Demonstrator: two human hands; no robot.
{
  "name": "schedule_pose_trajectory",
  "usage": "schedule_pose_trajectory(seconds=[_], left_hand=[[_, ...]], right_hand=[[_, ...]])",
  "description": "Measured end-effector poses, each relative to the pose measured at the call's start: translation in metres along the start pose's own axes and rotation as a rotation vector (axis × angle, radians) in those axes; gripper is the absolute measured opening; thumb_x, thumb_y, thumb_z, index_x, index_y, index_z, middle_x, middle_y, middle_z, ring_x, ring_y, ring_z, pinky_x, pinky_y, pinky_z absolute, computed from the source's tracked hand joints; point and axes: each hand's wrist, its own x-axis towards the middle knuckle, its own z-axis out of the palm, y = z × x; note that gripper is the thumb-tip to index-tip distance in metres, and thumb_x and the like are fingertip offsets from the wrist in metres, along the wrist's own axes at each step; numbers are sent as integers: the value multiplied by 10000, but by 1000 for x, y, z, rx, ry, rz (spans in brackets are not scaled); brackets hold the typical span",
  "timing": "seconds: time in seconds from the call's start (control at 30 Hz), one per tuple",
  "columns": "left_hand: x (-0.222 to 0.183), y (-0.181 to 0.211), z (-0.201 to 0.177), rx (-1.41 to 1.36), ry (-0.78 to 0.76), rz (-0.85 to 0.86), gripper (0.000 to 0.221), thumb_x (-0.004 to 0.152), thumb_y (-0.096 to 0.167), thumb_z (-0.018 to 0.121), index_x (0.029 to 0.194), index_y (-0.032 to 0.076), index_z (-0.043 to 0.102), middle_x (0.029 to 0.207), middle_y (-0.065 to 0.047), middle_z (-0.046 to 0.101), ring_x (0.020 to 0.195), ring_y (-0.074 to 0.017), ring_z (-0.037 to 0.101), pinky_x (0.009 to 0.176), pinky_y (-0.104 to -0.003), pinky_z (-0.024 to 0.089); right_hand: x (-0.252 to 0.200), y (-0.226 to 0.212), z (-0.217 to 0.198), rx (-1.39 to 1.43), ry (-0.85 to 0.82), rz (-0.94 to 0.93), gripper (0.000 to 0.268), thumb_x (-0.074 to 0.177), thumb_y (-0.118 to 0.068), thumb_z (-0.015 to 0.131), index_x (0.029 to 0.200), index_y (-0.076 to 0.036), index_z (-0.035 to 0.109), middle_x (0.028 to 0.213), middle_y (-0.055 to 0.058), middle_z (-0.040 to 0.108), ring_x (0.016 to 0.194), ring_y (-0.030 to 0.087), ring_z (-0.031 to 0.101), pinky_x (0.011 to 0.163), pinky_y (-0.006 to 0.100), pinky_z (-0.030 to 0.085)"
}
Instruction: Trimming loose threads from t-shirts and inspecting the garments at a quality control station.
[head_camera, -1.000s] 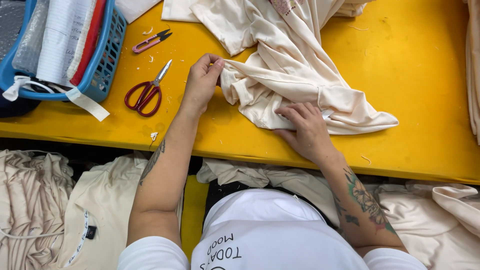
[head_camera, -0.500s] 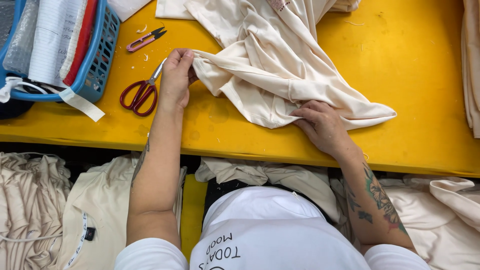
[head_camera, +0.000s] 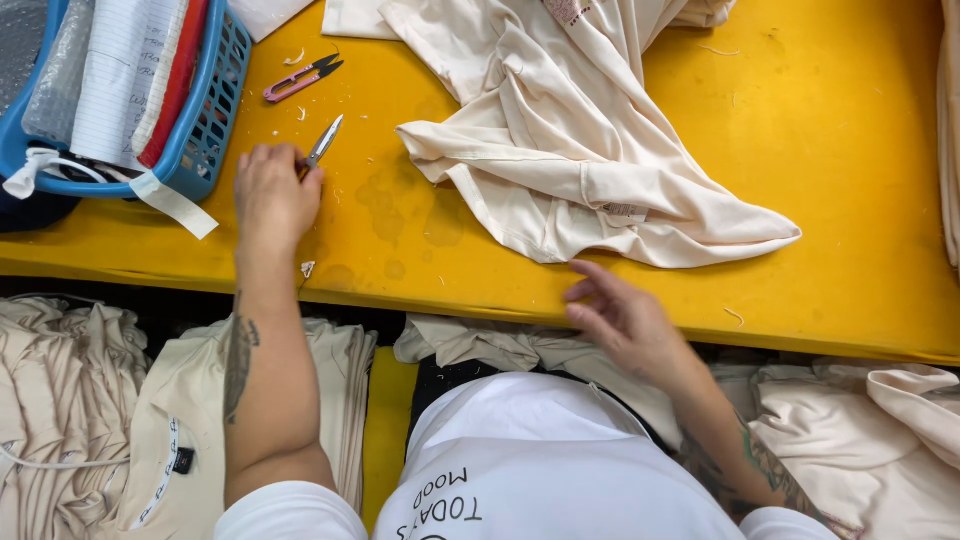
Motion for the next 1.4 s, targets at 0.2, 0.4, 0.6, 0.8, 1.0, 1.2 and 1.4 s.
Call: schedule_pose_trajectory(seconds=[0.2, 0.4, 0.6, 0.8, 1.0, 1.2, 1.4], left_hand=[[-15, -22, -3, 4, -129, -70, 417, 958, 415, 784, 1208, 89, 711, 1050, -148, 679, 1051, -379, 664, 887, -520, 525], [-24, -15, -21, 53, -170, -109, 406, 919, 432, 828, 1058, 60, 744, 978, -159, 700, 974, -377, 702, 833, -490, 554], [-30, -9, -31, 8, -232, -167, 409, 904, 486, 758, 1006, 90, 739, 918, -115, 743, 966, -375, 719, 828, -502, 550], [-40, 65, -28, -1104, -249, -212, 357, 899, 144, 817, 1194, 23, 657, 976, -87, 711, 903, -157, 668, 838, -292, 579], [-30, 176, -12, -1160, -230, 248, 328, 846, 71, 842, 1123, 45, 668, 925, -121, 711, 880, -255, 734, 846, -399, 587], [-22, 211, -2, -792, -189, 532, 483, 762, 39, 782, 1198, 5, 575, 1056, -210, 664, 1081, -421, 653, 979, -504, 511], [-30, 189, 1, -563, -122, 638, 632, 697, -54, 730, 1295, -58, 528, 1148, -231, 614, 1190, -414, 574, 1109, -494, 426]], right_hand=[[10, -7, 15, 1108, 55, 494, 437, 1041, -213, 438, 1458, -82, 445, 1468, 206, 570, 1234, 327, 637, 1051, 473, 511], [51, 8, -20, 879, 169, 249, 590, 1061, -88, 542, 1479, -293, 181, 1458, 211, 479, 1294, 398, 554, 1041, 570, 503], [79, 5, -8, 889, 228, 242, 1017, 988, -46, 668, 1651, -323, -53, 1339, 287, 592, 1295, 444, 629, 1071, 591, 512], [78, 10, 19, 1065, 511, 256, 658, 962, -109, 731, 1426, -212, 276, 1212, 117, 656, 1109, 263, 705, 1032, 519, 589], [83, 12, 47, 1100, 463, 270, 324, 974, -174, 720, 1244, -115, 549, 1122, 49, 658, 1091, 229, 698, 1028, 503, 593], [99, 5, 29, 1083, 520, 158, 105, 1019, -196, 663, 1107, -159, 619, 1041, 9, 741, 1002, 170, 737, 960, 425, 635], [108, 26, 22, 1217, 458, 66, 80, 1041, -199, 625, 1114, -189, 595, 1111, 50, 765, 1066, 214, 752, 1020, 433, 603]])
